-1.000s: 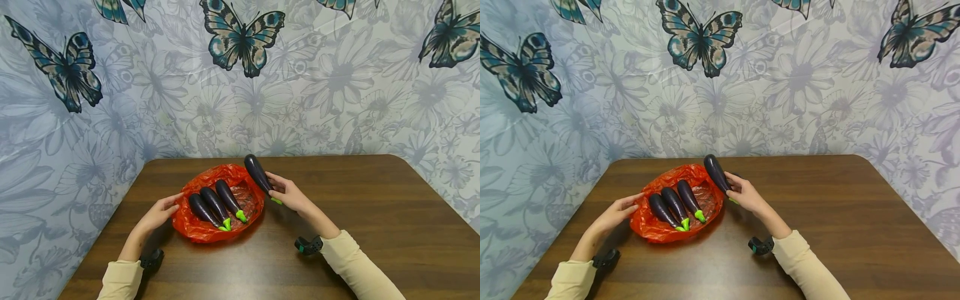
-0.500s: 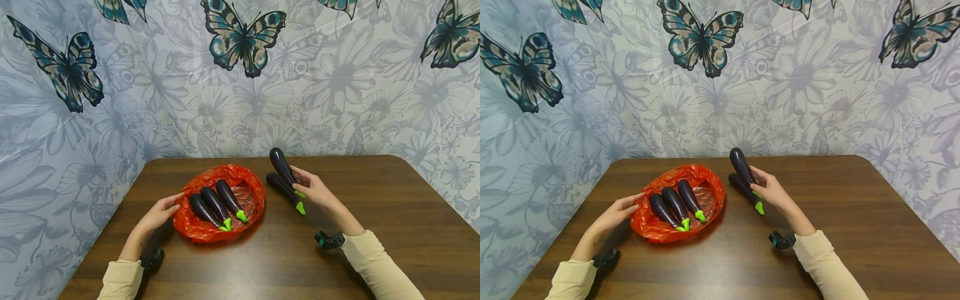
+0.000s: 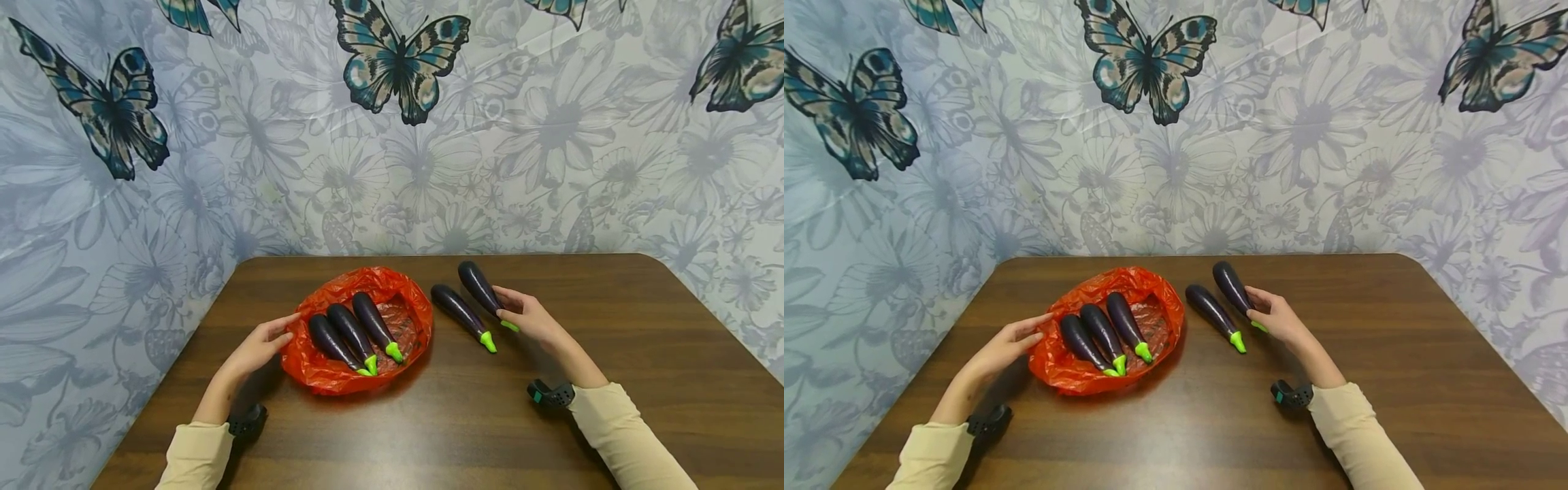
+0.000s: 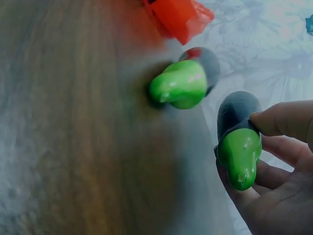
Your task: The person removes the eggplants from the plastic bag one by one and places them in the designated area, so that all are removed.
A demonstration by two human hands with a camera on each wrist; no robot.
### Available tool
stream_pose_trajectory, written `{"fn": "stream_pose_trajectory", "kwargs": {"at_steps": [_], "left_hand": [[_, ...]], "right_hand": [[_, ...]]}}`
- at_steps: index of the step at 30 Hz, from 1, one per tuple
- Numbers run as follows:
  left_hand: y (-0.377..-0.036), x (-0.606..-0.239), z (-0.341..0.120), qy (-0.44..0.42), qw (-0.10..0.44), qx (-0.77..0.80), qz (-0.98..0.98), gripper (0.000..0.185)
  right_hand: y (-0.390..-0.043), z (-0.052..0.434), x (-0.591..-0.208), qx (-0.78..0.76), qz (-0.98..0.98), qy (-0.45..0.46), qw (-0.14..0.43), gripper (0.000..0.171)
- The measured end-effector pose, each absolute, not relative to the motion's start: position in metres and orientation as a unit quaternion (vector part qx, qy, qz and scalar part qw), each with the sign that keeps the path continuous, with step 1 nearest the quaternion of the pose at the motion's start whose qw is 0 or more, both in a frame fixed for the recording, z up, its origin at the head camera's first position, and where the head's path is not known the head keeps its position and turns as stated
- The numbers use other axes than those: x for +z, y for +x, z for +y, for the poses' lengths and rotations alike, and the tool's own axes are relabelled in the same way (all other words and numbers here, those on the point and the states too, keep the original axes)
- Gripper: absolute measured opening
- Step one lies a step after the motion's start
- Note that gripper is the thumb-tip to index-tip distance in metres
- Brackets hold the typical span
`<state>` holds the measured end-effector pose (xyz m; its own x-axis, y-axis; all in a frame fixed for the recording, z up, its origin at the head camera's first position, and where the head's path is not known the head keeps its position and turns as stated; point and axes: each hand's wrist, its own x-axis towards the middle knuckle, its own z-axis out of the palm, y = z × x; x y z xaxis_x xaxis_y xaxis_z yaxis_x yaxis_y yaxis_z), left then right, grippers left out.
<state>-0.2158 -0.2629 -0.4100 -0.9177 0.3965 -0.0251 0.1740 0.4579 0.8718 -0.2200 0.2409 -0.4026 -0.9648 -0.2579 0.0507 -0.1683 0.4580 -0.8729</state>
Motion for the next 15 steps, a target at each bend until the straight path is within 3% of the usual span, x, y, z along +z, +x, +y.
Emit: {"fn": "stream_pose_trajectory", "kwargs": {"at_steps": [15], "left_hand": [[-0.2157, -0.4086, -0.2629, 0.166, 0.115, 0.501, 0.842, 0.046]], "right_hand": [[-0.2237, 0.237, -0.4122, -0.476, 0.871, -0.11, 0.051, 0.047]]}}
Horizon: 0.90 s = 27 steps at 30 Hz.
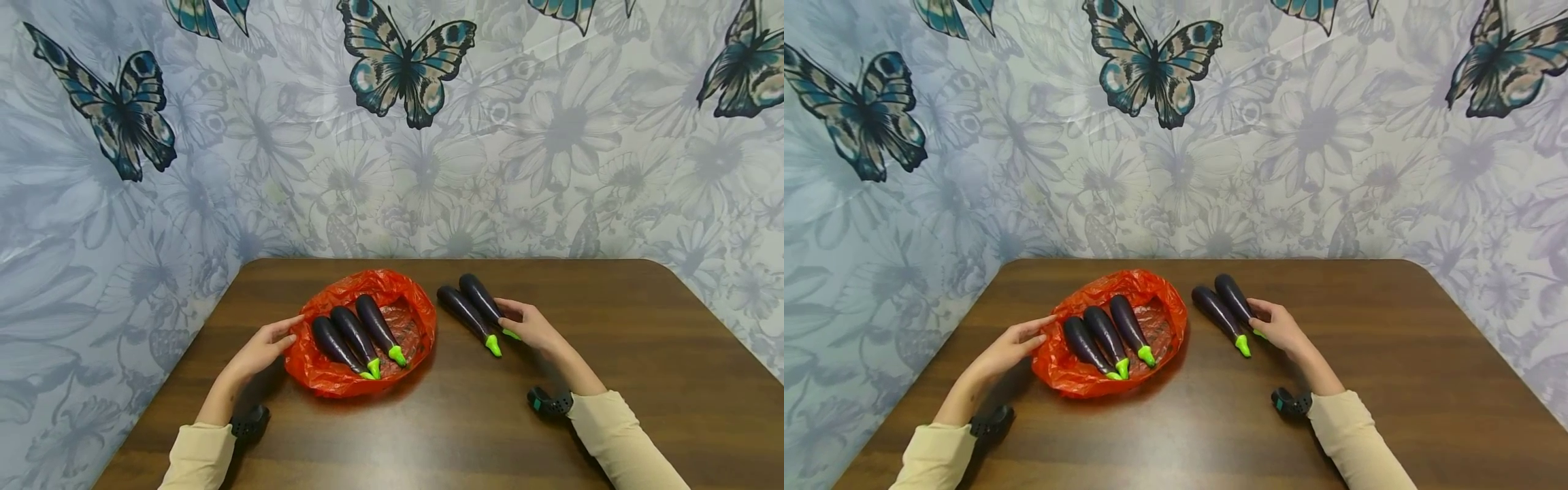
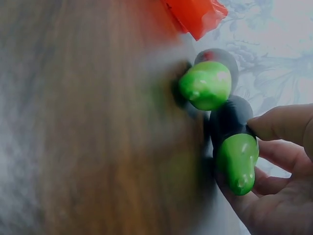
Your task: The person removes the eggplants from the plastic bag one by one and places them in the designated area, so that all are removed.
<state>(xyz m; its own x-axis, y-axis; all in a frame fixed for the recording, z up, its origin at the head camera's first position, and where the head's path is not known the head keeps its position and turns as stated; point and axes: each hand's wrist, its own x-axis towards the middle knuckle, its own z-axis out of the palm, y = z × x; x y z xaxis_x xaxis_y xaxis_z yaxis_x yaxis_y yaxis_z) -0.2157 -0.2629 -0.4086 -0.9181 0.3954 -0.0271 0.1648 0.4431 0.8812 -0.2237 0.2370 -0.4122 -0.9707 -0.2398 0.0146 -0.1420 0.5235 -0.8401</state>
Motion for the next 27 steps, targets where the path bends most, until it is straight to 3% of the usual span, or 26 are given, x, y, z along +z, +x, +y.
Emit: {"fn": "stream_pose_trajectory", "kwargs": {"at_steps": [27], "left_hand": [[-0.2127, -0.4072, -0.2618, 0.171, 0.114, 0.498, 0.842, 0.046]], "right_hand": [[-0.2175, 0.2294, -0.4117, -0.459, 0.882, -0.105, 0.035, 0.044]]}}
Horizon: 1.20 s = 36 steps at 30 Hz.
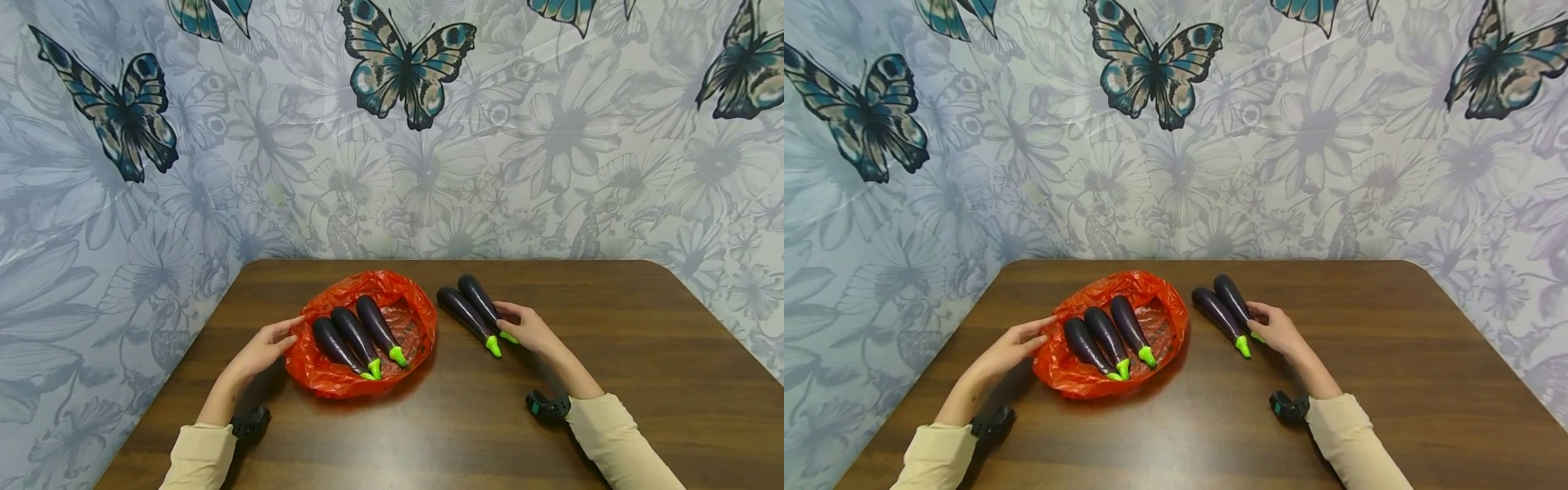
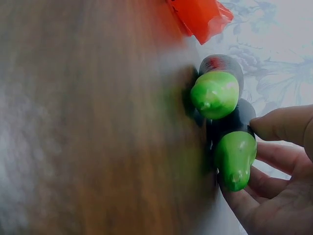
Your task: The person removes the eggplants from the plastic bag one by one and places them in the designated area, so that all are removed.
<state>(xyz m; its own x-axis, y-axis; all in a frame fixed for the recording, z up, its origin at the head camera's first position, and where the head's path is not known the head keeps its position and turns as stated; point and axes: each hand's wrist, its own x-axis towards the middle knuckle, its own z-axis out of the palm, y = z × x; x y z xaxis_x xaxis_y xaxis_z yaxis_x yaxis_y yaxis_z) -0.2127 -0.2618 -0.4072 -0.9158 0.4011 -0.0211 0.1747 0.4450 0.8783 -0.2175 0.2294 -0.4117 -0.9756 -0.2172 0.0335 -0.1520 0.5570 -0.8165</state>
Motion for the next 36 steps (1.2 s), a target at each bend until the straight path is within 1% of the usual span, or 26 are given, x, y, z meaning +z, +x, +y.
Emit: {"fn": "stream_pose_trajectory", "kwargs": {"at_steps": [8, 16, 21, 26, 36], "left_hand": [[-0.2118, -0.4065, -0.2627, 0.172, 0.109, 0.494, 0.845, 0.046], [-0.2122, -0.4066, -0.2622, 0.167, 0.114, 0.494, 0.845, 0.046], [-0.213, -0.4072, -0.2622, 0.167, 0.111, 0.495, 0.845, 0.046], [-0.2136, -0.4082, -0.2624, 0.168, 0.112, 0.497, 0.844, 0.046], [-0.2138, -0.409, -0.2621, 0.168, 0.111, 0.496, 0.845, 0.045]], "right_hand": [[-0.2184, 0.2296, -0.414, -0.459, 0.883, -0.098, 0.025, 0.044], [-0.2184, 0.2309, -0.4147, -0.454, 0.886, -0.091, 0.02, 0.049], [-0.2195, 0.2294, -0.4143, -0.441, 0.893, -0.09, 0.004, 0.052], [-0.2196, 0.2299, -0.4147, -0.419, 0.903, -0.089, -0.013, 0.046], [-0.2181, 0.2304, -0.4132, -0.418, 0.904, -0.091, -0.011, 0.039]]}}
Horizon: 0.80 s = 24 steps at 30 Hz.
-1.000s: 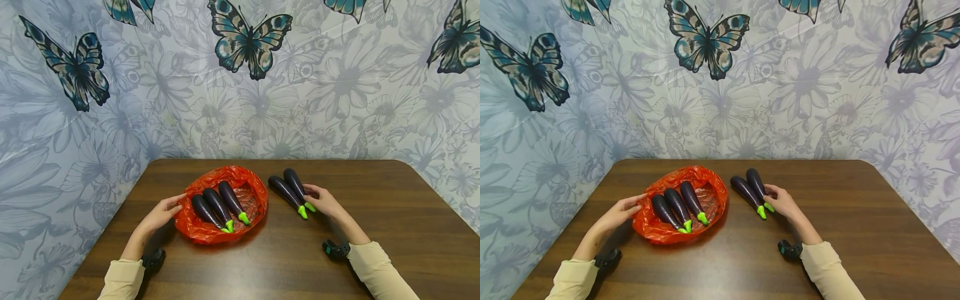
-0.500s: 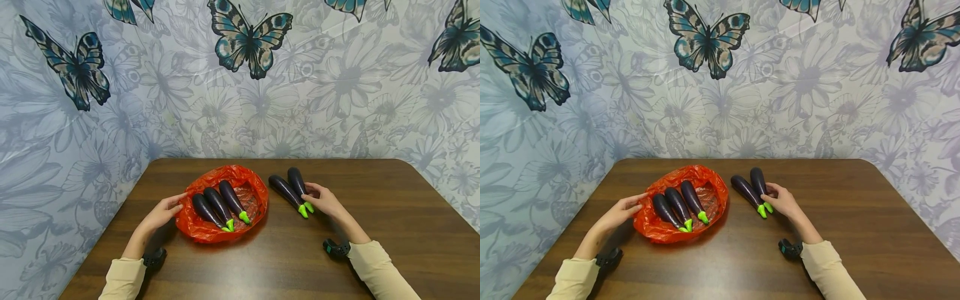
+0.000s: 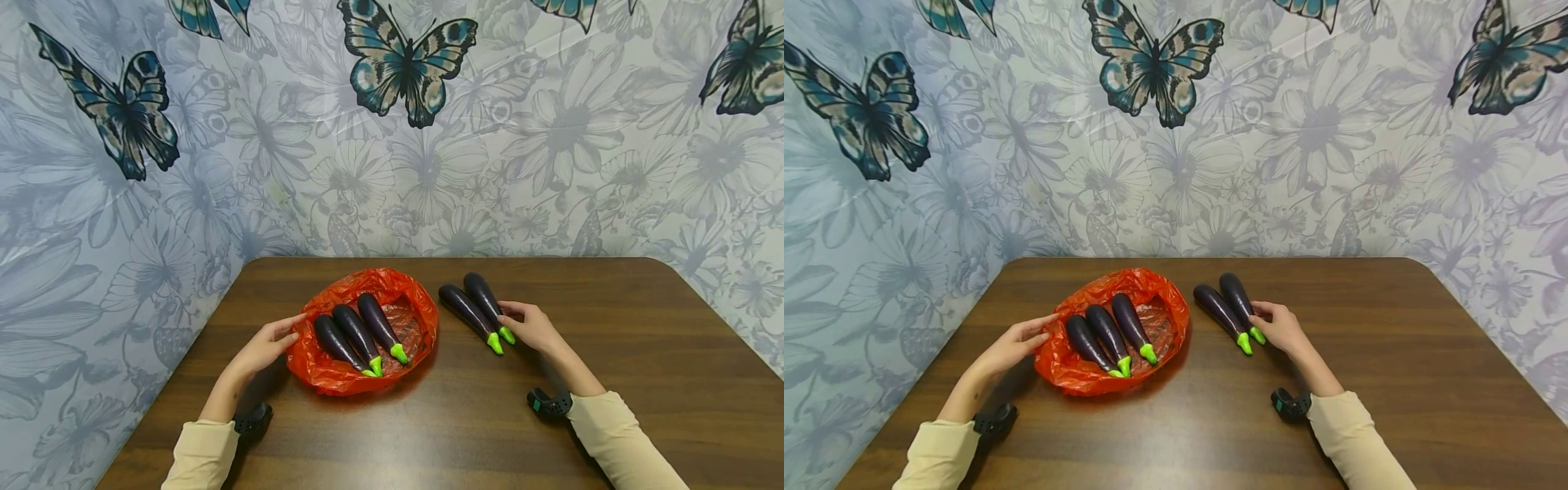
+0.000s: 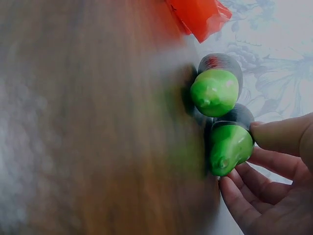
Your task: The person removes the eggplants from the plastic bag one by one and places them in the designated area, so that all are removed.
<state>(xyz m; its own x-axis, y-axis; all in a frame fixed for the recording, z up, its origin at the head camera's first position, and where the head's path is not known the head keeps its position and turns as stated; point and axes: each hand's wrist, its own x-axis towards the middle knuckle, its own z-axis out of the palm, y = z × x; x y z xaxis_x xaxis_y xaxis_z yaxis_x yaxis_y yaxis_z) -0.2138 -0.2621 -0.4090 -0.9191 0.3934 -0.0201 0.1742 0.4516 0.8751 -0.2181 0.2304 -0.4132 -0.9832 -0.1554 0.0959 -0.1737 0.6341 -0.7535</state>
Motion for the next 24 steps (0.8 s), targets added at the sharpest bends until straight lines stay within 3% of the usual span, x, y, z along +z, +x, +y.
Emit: {"fn": "stream_pose_trajectory", "kwargs": {"at_steps": [24], "left_hand": [[-0.212, -0.408, -0.261, 0.17, 0.108, 0.499, 0.843, 0.045]], "right_hand": [[-0.2144, 0.2333, -0.407, 0.416, -0.905, 0.082, 0.036, 0.038]]}}
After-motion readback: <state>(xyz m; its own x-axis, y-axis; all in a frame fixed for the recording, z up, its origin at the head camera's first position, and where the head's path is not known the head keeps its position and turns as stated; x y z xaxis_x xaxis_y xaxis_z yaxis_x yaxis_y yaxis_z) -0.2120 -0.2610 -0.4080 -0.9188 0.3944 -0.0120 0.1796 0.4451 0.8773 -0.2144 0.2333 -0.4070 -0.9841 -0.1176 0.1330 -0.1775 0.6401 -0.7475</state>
